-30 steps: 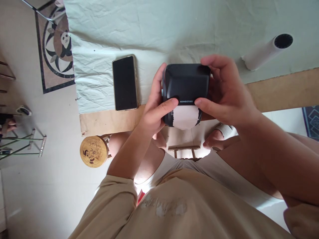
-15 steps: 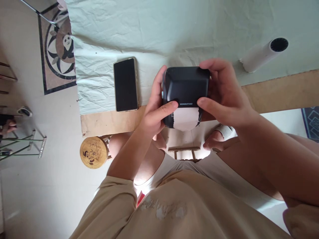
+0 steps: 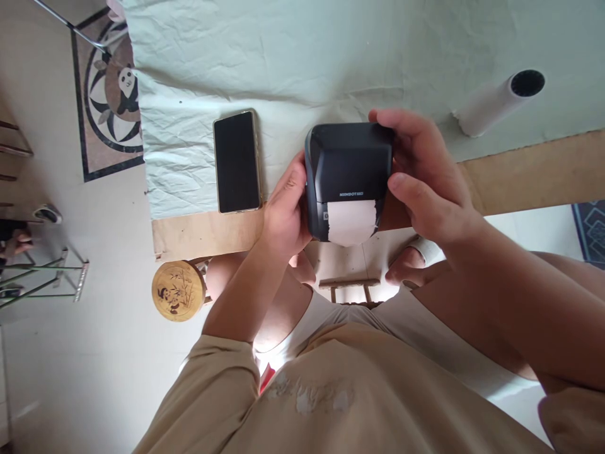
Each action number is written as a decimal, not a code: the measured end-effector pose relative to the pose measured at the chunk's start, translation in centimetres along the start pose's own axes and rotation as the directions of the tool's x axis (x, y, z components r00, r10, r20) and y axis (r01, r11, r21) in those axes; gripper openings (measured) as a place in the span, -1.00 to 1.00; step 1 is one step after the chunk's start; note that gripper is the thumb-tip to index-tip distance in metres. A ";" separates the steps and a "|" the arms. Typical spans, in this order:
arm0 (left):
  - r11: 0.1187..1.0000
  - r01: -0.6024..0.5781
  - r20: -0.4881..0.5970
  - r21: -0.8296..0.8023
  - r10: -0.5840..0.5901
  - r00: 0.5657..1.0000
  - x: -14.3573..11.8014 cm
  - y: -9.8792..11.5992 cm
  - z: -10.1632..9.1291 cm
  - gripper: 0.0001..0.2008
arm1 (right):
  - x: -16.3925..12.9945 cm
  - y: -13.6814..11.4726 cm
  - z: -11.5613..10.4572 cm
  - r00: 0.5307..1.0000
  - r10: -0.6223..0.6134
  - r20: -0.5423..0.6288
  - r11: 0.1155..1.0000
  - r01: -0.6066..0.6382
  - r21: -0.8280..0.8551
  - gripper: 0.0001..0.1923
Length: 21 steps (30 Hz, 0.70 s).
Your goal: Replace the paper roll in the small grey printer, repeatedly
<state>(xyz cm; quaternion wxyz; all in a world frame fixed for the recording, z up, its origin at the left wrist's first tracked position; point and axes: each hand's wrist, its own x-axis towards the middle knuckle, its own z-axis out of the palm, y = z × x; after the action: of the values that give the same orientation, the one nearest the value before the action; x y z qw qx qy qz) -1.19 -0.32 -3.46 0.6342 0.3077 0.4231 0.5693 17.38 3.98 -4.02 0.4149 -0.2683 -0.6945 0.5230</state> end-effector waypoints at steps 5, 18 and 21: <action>0.999 -0.047 0.008 0.000 0.047 0.999 0.0 0.1 -0.1 -0.72 | 0.0 -0.3 0.0 1.000 -0.012 0.003 1.000 0.012 -0.002 -0.44; 0.997 0.063 -0.006 -0.043 -0.063 0.998 -0.4 1.0 0.6 -0.64 | 0.1 0.1 -0.9 0.989 -0.146 0.005 0.961 0.143 -0.235 -0.15; 0.999 0.027 0.062 -0.025 -0.025 0.998 -0.7 1.2 0.6 -0.68 | 0.4 -1.0 -0.6 0.958 -0.247 -0.147 0.910 0.177 -0.374 -0.30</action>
<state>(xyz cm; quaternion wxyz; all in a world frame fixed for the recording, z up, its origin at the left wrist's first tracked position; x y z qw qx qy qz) -1.18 -0.76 -1.96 0.6582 0.3114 0.3999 0.5567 17.77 4.34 -2.85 0.4785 -0.3110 -0.7598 0.3115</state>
